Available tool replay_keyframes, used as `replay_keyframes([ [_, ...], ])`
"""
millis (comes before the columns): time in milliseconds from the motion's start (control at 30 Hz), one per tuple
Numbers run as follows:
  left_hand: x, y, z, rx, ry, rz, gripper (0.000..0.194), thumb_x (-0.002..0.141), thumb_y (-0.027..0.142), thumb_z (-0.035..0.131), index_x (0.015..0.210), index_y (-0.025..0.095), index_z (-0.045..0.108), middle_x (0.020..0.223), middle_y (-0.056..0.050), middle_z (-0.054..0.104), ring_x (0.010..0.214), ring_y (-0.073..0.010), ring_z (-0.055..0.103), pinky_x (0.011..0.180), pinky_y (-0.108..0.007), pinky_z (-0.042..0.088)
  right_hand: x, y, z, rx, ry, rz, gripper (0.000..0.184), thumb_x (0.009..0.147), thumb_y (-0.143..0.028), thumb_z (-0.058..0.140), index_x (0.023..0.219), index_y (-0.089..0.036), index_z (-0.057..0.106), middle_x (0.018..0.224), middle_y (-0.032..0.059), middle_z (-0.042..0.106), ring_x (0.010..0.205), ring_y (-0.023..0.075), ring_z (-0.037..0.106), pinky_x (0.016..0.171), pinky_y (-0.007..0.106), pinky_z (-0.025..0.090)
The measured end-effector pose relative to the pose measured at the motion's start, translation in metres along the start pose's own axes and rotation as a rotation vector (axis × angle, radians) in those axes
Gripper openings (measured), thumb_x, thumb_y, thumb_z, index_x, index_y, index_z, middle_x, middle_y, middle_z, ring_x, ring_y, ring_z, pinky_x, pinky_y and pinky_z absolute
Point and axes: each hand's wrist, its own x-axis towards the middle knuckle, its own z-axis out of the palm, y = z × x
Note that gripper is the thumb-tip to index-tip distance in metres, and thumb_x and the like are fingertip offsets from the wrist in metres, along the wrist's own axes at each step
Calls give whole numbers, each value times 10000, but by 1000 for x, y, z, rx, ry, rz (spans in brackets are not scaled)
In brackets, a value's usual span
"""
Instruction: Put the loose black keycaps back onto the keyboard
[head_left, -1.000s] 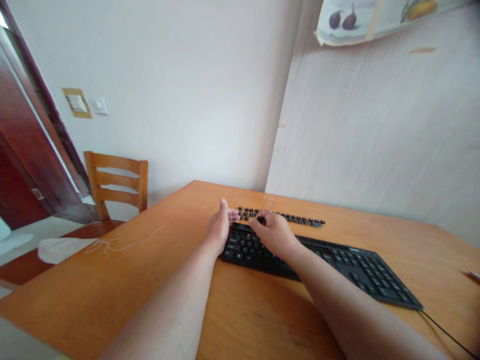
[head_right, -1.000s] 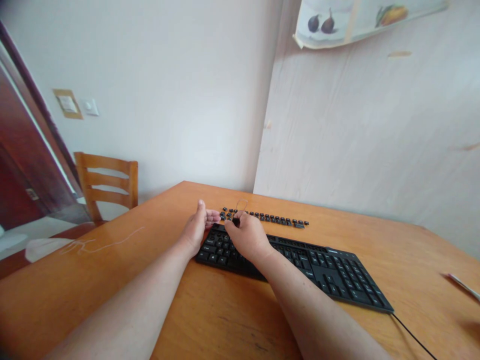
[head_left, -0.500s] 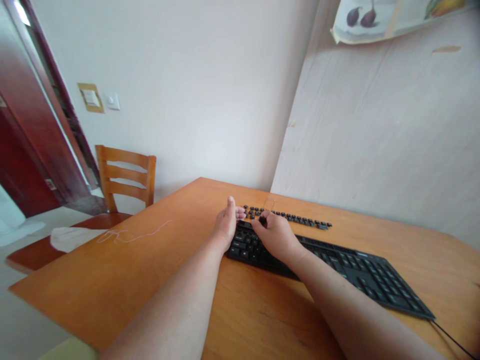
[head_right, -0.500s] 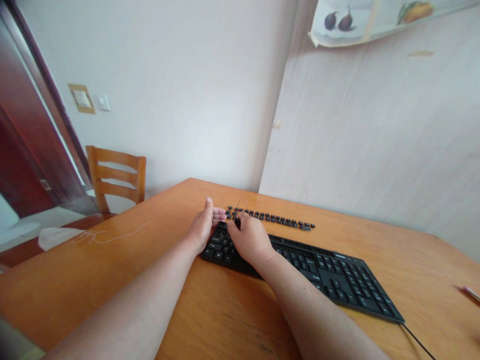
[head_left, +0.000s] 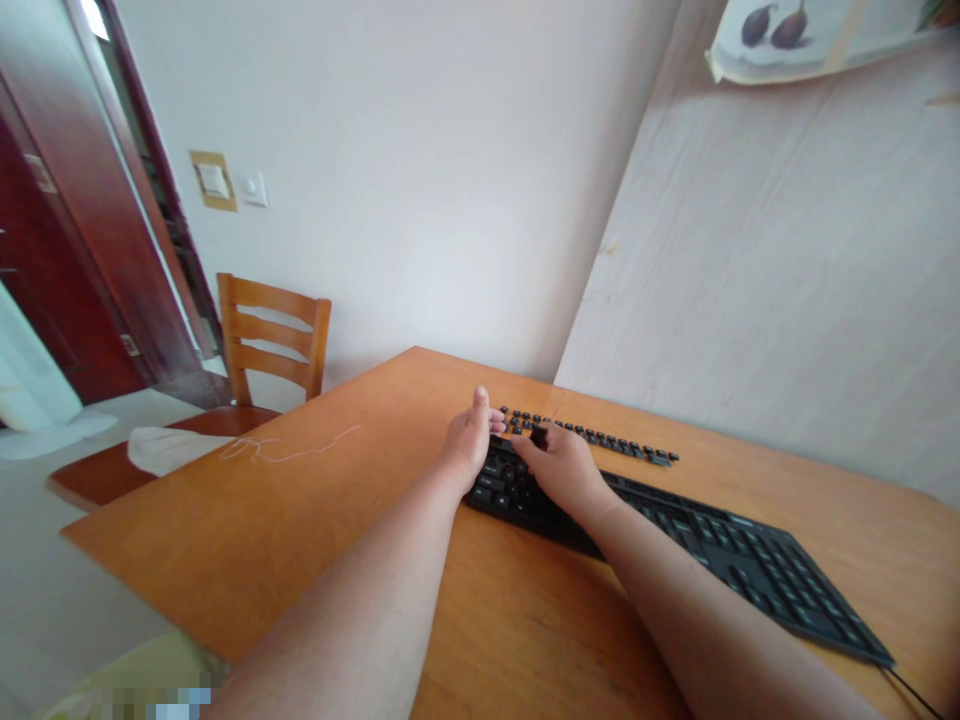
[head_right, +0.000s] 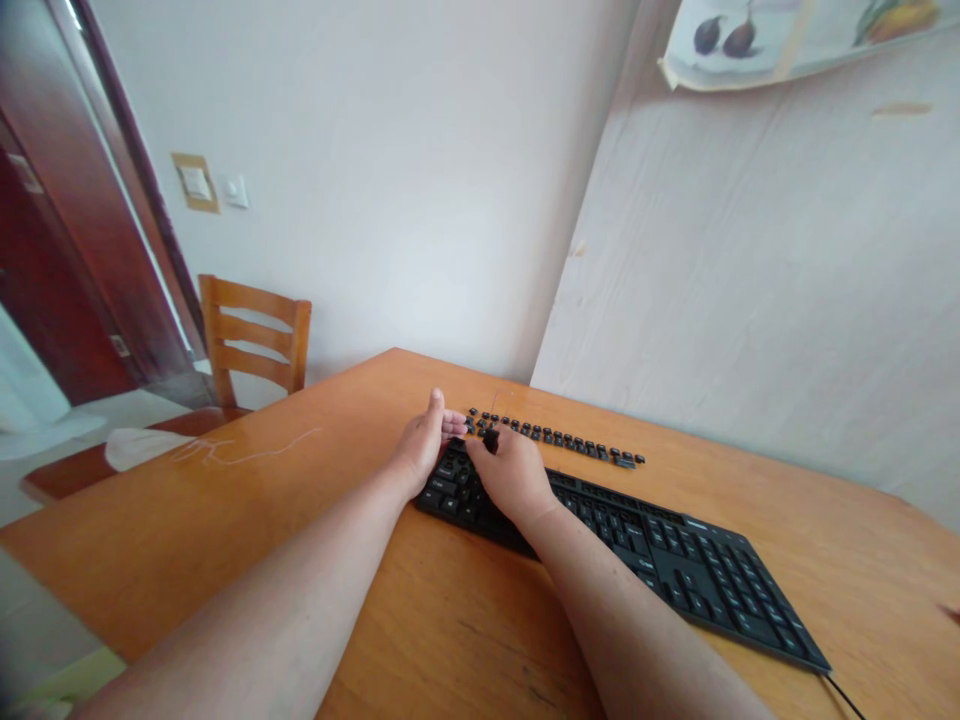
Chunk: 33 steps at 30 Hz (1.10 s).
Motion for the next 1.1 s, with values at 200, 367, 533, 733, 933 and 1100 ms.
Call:
replay_keyframes([
  [200, 2, -2, 0, 39, -16, 7, 801, 841, 738, 202, 916, 124, 711, 865, -129, 725, 822, -222, 667, 786, -340, 483, 1, 9, 5, 99, 29, 45, 244, 840, -364, 498, 678, -189, 553, 543, 13, 609, 481, 133, 545, 474, 222, 350],
  [367, 2, -2, 0, 39, -3, 12, 791, 833, 746, 221, 889, 131, 715, 863, -132, 726, 829, -222, 669, 803, -338, 477, 1, 13, 9, 192, -1, 138, 220, 827, -348, 488, 698, -185, 560, 524, 15, 614, 408, 131, 547, 420, 224, 372],
  [533, 2, -1, 2, 31, 9, -3, 791, 829, 749, 228, 880, 126, 712, 836, -135, 724, 819, -224, 669, 798, -337, 480, 0, 10, 10, 298, 6, 198, 188, 791, -330, 504, 672, -189, 540, 494, 10, 589, 381, 141, 540, 377, 230, 369],
  [733, 2, -1, 2, 41, -6, -3, 765, 838, 736, 235, 870, 131, 703, 838, -130, 722, 817, -220, 670, 786, -329, 477, 2, 10, 2, 500, 100, 303, 176, 771, -317, 537, 658, -183, 520, 467, -14, 546, 341, 97, 459, 384, 220, 348],
  [933, -5, 9, 0, 251, -25, 150, 559, 870, 619, 370, 837, 160, 687, 830, -90, 714, 803, -204, 648, 732, -293, 460, 2, 11, -2, 595, 134, 274, 182, 773, -349, 572, 722, -183, 520, 506, -16, 566, 360, 90, 470, 378, 199, 334],
  [1100, -14, 24, 2, 502, -100, 315, 326, 870, 447, 465, 893, 213, 691, 902, -46, 718, 857, -188, 628, 740, -261, 445, 2, 7, -5, 625, 193, 206, 226, 793, -399, 572, 732, -187, 521, 532, -13, 581, 389, 99, 490, 399, 208, 362],
])
